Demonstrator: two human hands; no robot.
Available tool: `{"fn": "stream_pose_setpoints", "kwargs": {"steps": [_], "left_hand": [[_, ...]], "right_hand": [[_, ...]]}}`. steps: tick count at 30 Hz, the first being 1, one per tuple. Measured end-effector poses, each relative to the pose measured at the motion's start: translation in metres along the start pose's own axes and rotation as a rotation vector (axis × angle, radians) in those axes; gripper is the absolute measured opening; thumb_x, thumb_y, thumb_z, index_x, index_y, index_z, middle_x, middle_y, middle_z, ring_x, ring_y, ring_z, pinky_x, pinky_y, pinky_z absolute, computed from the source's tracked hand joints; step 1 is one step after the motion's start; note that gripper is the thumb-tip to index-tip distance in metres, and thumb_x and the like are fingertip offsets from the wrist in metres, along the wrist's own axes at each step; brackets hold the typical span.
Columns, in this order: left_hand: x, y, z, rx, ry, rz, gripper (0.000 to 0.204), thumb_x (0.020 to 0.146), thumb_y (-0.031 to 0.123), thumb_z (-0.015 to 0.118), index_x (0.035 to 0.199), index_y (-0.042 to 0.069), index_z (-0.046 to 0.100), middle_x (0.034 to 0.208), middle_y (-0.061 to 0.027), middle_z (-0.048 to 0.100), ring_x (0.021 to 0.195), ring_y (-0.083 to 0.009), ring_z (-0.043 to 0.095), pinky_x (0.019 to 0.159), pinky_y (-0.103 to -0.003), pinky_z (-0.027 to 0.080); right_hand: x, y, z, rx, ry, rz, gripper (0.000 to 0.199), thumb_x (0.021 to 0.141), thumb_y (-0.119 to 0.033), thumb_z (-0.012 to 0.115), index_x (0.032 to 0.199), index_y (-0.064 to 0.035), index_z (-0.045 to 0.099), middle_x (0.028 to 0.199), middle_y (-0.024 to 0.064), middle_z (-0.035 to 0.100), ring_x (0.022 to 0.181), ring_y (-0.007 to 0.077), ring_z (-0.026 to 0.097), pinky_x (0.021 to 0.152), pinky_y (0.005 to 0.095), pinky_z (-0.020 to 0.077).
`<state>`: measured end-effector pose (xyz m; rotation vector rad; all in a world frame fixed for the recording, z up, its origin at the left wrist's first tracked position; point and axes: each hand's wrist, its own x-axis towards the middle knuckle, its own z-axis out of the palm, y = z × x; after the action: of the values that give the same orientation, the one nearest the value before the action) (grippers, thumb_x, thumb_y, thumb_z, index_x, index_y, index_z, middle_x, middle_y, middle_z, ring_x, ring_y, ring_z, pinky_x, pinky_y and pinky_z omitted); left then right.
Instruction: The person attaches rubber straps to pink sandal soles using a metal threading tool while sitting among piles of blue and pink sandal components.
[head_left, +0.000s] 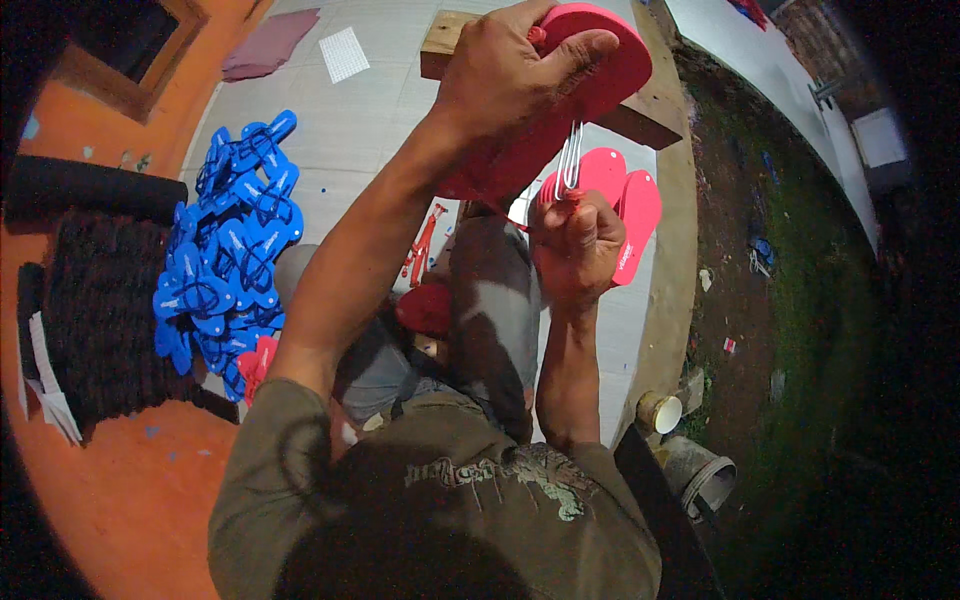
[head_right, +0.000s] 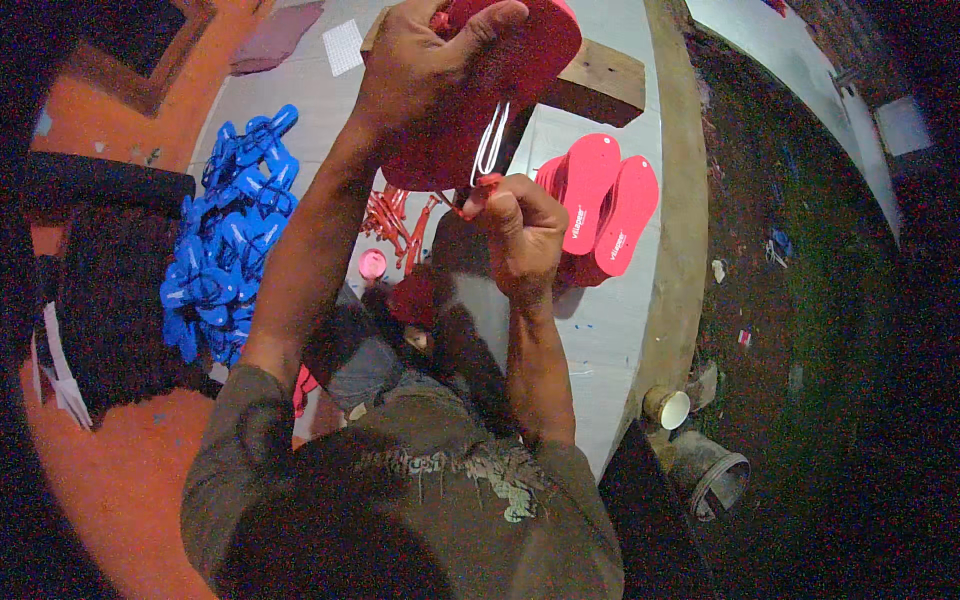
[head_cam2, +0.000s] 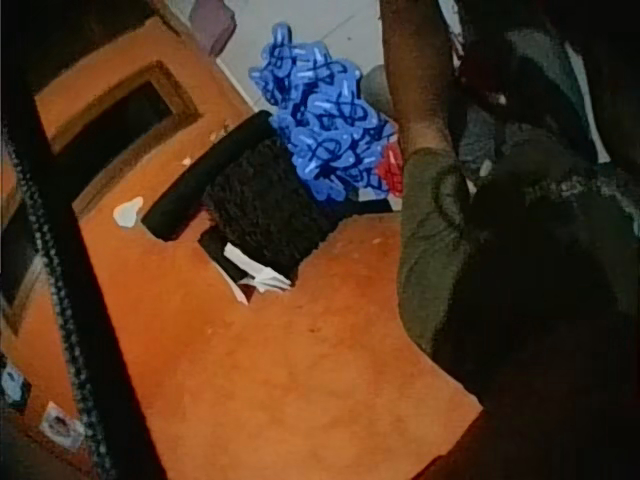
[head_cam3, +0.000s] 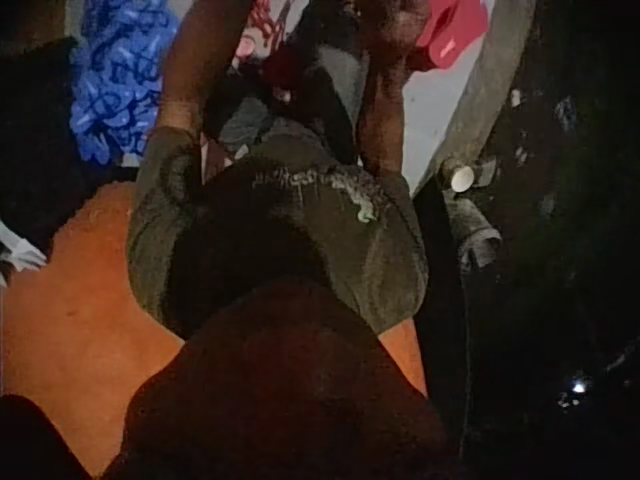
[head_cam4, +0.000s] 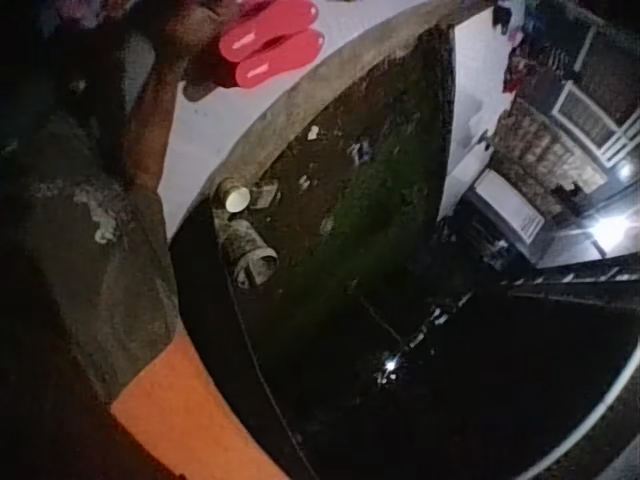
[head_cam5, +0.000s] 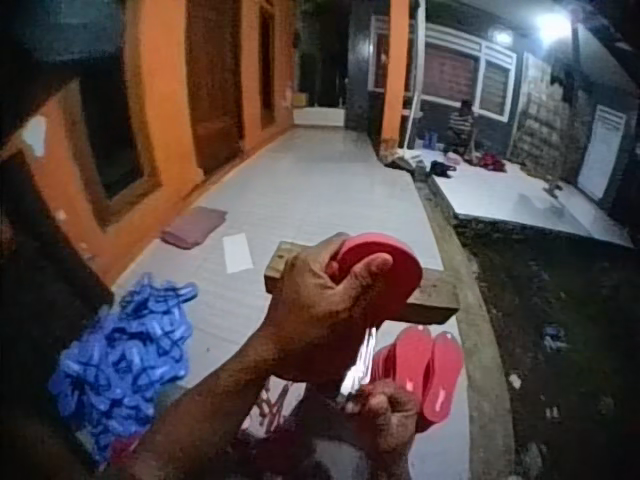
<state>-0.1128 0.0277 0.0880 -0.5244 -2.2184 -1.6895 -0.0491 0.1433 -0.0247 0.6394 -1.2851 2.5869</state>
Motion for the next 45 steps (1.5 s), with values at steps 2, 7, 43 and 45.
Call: {"fn": "stream_pose_setpoints", "kwargs": {"steps": [2, 7, 43, 45], "left_hand": [[0.0, -0.001, 0.002, -0.025, 0.018, 0.017, 0.042, 0.08, 0.042, 0.056, 0.085, 0.0, 0.056, 0.069, -0.01, 0.06, 0.063, -0.0147, 0.057, 0.056, -0.028, 0.045], [-0.005, 0.007, 0.008, -0.048, 0.048, -0.029, 0.041, 0.08, 0.041, 0.055, 0.087, 0.0, 0.055, 0.069, -0.0093, 0.06, 0.062, -0.013, 0.056, 0.054, -0.027, 0.045], [-0.103, -0.005, 0.01, -0.15, 0.064, 0.066, 0.025, 0.076, 0.024, 0.062, 0.084, 0.0, 0.059, 0.081, -0.0097, 0.055, 0.074, -0.0213, 0.054, 0.066, -0.029, 0.042], [-0.095, -0.016, 0.001, -0.111, 0.014, 0.163, 0.021, 0.075, 0.019, 0.062, 0.086, 0.001, 0.06, 0.082, -0.0095, 0.055, 0.075, -0.0215, 0.054, 0.067, -0.029, 0.043]], "right_hand": [[0.001, -0.005, 0.001, 0.01, 0.002, 0.051, 0.026, 0.084, -0.026, 0.053, 0.087, -0.0006, 0.057, 0.061, 0.0014, 0.05, 0.046, 0.0054, 0.031, 0.042, 0.0208, 0.023], [0.006, -0.021, -0.003, 0.014, -0.037, 0.248, 0.024, 0.084, -0.022, 0.053, 0.082, 0.0012, 0.058, 0.069, 0.0054, 0.058, 0.059, 0.0088, 0.051, 0.056, 0.0223, 0.0412], [-0.004, -0.067, 0.0, -0.424, 0.063, -0.011, 0.019, 0.075, -0.01, 0.058, 0.09, 0.001, 0.053, 0.084, 0.0135, 0.059, 0.077, 0.0222, 0.057, 0.071, 0.0329, 0.0451], [0.015, -0.055, 0.001, -0.43, -0.04, -0.186, 0.021, 0.076, -0.017, 0.057, 0.088, -0.0003, 0.052, 0.081, 0.0147, 0.059, 0.075, 0.0247, 0.057, 0.069, 0.0348, 0.0457]]}}
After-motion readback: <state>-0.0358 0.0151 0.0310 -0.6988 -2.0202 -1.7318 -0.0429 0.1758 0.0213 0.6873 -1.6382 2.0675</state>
